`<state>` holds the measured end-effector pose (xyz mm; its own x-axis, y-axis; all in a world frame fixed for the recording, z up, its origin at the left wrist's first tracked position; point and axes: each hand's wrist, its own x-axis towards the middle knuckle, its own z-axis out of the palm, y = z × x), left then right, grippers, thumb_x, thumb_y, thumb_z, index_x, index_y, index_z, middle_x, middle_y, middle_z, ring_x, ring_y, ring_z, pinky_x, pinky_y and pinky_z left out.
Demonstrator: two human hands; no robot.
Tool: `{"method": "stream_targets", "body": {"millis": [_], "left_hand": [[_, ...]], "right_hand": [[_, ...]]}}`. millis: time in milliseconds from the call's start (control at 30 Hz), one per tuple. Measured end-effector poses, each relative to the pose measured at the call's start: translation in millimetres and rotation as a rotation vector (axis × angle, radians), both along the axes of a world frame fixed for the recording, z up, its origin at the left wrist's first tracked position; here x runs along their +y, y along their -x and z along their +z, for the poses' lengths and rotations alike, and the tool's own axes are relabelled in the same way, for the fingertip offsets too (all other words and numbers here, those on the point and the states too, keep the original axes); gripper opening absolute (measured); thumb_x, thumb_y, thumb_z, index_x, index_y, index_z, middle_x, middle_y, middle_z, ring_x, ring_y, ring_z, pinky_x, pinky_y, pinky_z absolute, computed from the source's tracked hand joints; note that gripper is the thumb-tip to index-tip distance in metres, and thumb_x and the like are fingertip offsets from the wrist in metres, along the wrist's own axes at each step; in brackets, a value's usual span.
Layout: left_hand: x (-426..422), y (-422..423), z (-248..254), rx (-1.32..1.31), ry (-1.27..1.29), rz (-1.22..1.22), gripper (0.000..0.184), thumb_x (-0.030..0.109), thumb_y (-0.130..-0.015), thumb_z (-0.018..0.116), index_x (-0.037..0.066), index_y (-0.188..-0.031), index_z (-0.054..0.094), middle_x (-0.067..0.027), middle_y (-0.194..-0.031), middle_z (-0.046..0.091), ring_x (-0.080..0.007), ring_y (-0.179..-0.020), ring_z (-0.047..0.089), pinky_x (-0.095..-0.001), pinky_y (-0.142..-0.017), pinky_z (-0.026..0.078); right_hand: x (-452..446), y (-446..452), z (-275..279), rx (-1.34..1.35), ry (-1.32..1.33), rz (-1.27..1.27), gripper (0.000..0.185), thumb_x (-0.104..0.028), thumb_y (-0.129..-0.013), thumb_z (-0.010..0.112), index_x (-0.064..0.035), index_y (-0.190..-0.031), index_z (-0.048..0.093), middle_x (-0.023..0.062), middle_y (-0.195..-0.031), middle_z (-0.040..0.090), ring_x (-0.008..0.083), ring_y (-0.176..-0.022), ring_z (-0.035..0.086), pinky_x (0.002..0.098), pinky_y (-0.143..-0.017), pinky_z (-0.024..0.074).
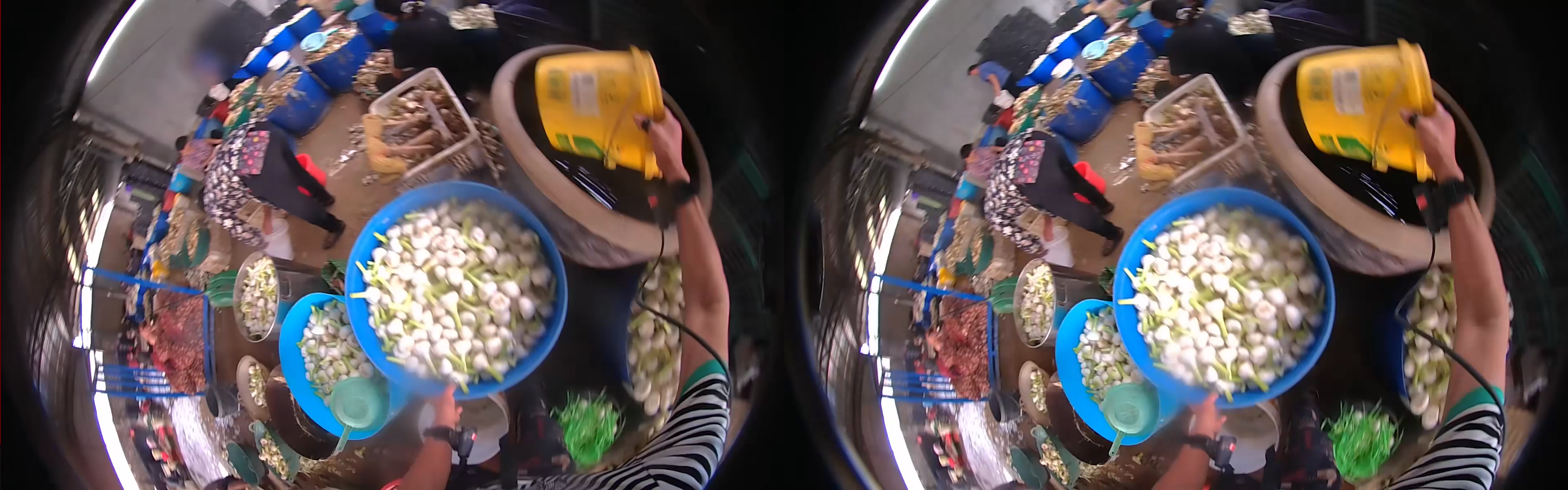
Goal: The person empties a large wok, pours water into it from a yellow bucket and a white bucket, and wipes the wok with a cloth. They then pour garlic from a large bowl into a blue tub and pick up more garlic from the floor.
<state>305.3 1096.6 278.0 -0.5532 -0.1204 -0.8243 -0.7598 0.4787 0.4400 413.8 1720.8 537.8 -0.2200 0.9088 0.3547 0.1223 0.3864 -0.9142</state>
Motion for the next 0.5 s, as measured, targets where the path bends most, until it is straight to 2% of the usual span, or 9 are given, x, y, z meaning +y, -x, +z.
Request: {"method": "stream_targets", "body": {"millis": [33,133,200,233,267,333,367,400,500], "left_hand": [[17.5,0.0,7.8,-0.11,-0.041,0.341,0.058,0.022,-0.069,0.067,0.016,-0.119,0.038,-0.0111,-0.12,0.044,-0.0297,-0.11,0.043,-0.0473,-0.093,0.034],[38.0,-0.8,17.7,-0.052,0.107,0.385,0.06,0.027,-0.07,0.068,0.018,-0.121,0.037,-0.0086,-0.119,0.044,-0.0268,-0.111,0.042,-0.0538,-0.093,0.03],[-23.7,-9.2,-44.6,0.213,0.119,-0.231,0.061,0.028,-0.068,0.071,0.018,-0.12,0.04,-0.0094,-0.12,0.045,-0.028,-0.113,0.04,-0.0549,-0.095,0.027],[-19.6,-8.1,-21.8,0.236,0.306,-0.813,0.062,0.028,-0.066,0.073,0.018,-0.119,0.044,-0.0102,-0.121,0.045,-0.0295,-0.116,0.039,-0.0553,-0.097,0.025],[-12.9,-6.0,4.9,0.386,0.513,-1.349,0.063,0.029,-0.064,0.075,0.017,-0.118,0.047,-0.011,-0.122,0.046,-0.0311,-0.118,0.037,-0.0557,-0.098,0.023],[-1.0,-6.6,5.1,0.349,0.702,-1.506,0.058,0.029,-0.064,0.074,0.014,-0.114,0.049,-0.0124,-0.117,0.049,-0.0343,-0.117,0.038,-0.053,-0.098,0.024],[1.3,-8.1,14.3,0.472,0.537,-1.336,0.056,0.028,-0.064,0.073,0.013,-0.113,0.05,-0.0117,-0.113,0.05,-0.0336,-0.114,0.04,-0.0535,-0.095,0.028],[2.0,-1.2,5.4,0.256,0.626,-1.433,0.057,0.027,-0.065,0.072,0.014,-0.115,0.047,-0.0083,-0.111,0.048,-0.0302,-0.109,0.044,-0.0544,-0.089,0.035],[-44.1,-17.7,-57.2,0.329,0.153,-0.426,0.055,0.024,-0.068,0.071,0.015,-0.115,0.043,-0.0058,-0.11,0.046,-0.0259,-0.1,0.047,-0.048,-0.08,0.043]], "right_hand": [[20.8,8.0,-30.4,-0.026,0.108,-0.042,0.02,-0.007,-0.075,0.061,0.0016,-0.094,0.06,0.0041,-0.085,0.062,0.0118,-0.073,0.057,0.0258,-0.069,0.0463],[79.9,13.8,-129.3,0.144,0.43,-0.016,0.02,-0.007,-0.075,0.061,0.0015,-0.093,0.06,0.0058,-0.085,0.062,0.0145,-0.072,0.058,0.028,-0.069,0.0476],[89.3,22.0,-160.2,0.312,0.781,0.013,0.024,-0.008,-0.074,0.063,0.0014,-0.095,0.06,0.0081,-0.087,0.062,0.0187,-0.075,0.06,0.0318,-0.071,0.0497],[88.5,25.4,-167.1,0.376,0.99,0.01,0.026,-0.008,-0.073,0.064,0.0012,-0.097,0.059,0.0092,-0.088,0.062,0.0212,-0.076,0.061,0.034,-0.072,0.0507],[115.4,18.4,-217.5,0.35,1.021,0.018,0.029,-0.01,-0.072,0.067,-0.0002,-0.098,0.058,0.0109,-0.09,0.063,0.0246,-0.079,0.062,0.0369,-0.074,0.0513],[134.4,7.0,-270.9,0.274,1.068,0.047,0.027,-0.015,-0.074,0.066,-0.0033,-0.097,0.059,0.009,-0.086,0.063,0.0236,-0.077,0.062,0.0371,-0.073,0.0511],[129.1,4.8,-272.0,0.245,1.143,0.094,0.027,-0.017,-0.074,0.065,-0.0043,-0.097,0.059,0.0085,-0.086,0.064,0.0236,-0.077,0.062,0.0373,-0.072,0.051],[123.5,2.5,-272.4,0.213,1.216,0.143,0.027,-0.019,-0.075,0.064,-0.0052,-0.097,0.059,0.0079,-0.086,0.064,0.0236,-0.076,0.062,0.0375,-0.072,0.0509],[130.3,-13.0,-270.6,0.093,1.286,0.235,0.028,-0.022,-0.076,0.061,-0.0047,-0.098,0.058,0.0104,-0.088,0.064,0.025,-0.074,0.062,0.0385,-0.069,0.0508]]}}
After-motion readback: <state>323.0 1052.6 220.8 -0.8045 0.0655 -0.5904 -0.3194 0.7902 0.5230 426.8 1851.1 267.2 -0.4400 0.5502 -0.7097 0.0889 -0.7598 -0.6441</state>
